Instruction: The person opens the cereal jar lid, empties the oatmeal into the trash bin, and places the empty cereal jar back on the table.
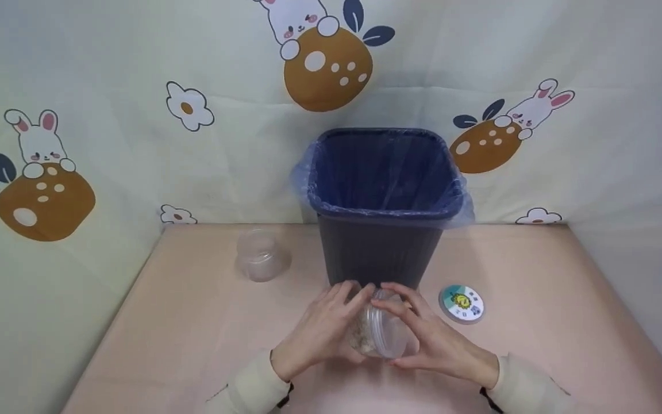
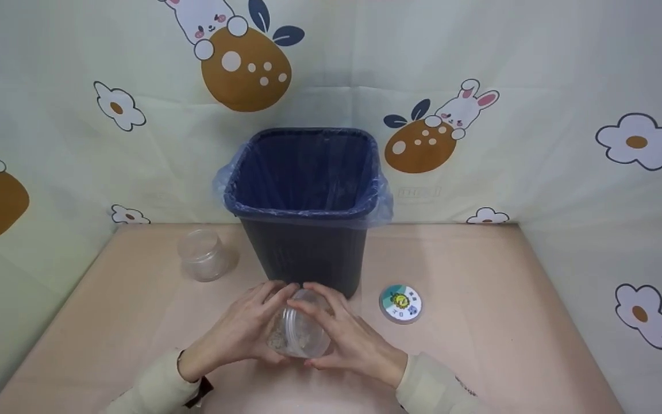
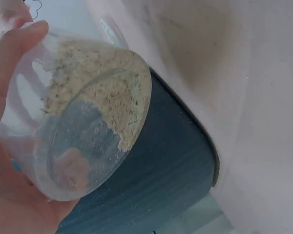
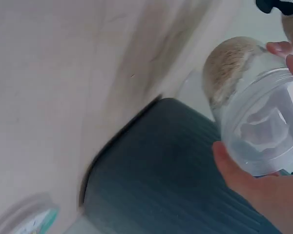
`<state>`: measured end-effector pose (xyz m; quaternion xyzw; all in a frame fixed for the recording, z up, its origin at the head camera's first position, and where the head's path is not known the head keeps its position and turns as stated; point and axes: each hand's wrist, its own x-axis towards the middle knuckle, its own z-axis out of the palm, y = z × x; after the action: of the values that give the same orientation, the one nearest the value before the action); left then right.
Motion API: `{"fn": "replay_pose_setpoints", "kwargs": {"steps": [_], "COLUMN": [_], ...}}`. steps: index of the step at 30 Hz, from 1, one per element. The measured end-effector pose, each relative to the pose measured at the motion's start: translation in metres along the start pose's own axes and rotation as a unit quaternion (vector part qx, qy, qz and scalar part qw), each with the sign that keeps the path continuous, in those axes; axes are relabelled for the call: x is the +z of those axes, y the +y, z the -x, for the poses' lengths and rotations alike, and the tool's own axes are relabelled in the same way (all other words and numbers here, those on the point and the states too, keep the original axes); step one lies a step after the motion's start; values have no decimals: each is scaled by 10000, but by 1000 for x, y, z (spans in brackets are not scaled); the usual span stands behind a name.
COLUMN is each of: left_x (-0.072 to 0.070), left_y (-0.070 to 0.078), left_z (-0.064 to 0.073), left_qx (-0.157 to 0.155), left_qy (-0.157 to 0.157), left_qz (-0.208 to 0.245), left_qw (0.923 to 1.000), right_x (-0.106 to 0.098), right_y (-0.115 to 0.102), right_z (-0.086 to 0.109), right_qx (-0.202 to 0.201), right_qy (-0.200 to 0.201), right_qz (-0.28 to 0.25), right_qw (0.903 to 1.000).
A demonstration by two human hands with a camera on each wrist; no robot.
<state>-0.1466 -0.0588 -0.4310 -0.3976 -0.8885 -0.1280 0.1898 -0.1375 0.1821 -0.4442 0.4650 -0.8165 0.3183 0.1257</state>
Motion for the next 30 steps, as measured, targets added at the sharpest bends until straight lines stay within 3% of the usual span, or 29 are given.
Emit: {"fn": "replay_pose_setpoints", "kwargs": {"steps": [4,6,11,18,24,30], "left_x": [-4,-6,-9,-20,-36,-52], "left_y": [-14,-22,-35,-47,-54,-61], "left_z": [2,6,22,40,51,63], "left_qx": [-193,-359,-546,-708,-885,-1120], "left_qy": [-433,-561,-557,-176,33,239], "left_qz": [343,421,460,276,214,224], "left_qw": [9983,9969,9959,9970,9958,9932], "right_x": [-9,-15,-24,-17,-13,-25], "right_y": [8,12,32,61,72,74], "right_z": [4,9,28,49,54,51], "right_qx": [-620,-643,-176,305,811,1237], "right_qy": [-7,-92,-541,-1147,-1304,-1530], "right_qz": [871,1164,1328,1137,1217,1115], "right_qw": [9943,9911,9895,9864,9806,9741]}}
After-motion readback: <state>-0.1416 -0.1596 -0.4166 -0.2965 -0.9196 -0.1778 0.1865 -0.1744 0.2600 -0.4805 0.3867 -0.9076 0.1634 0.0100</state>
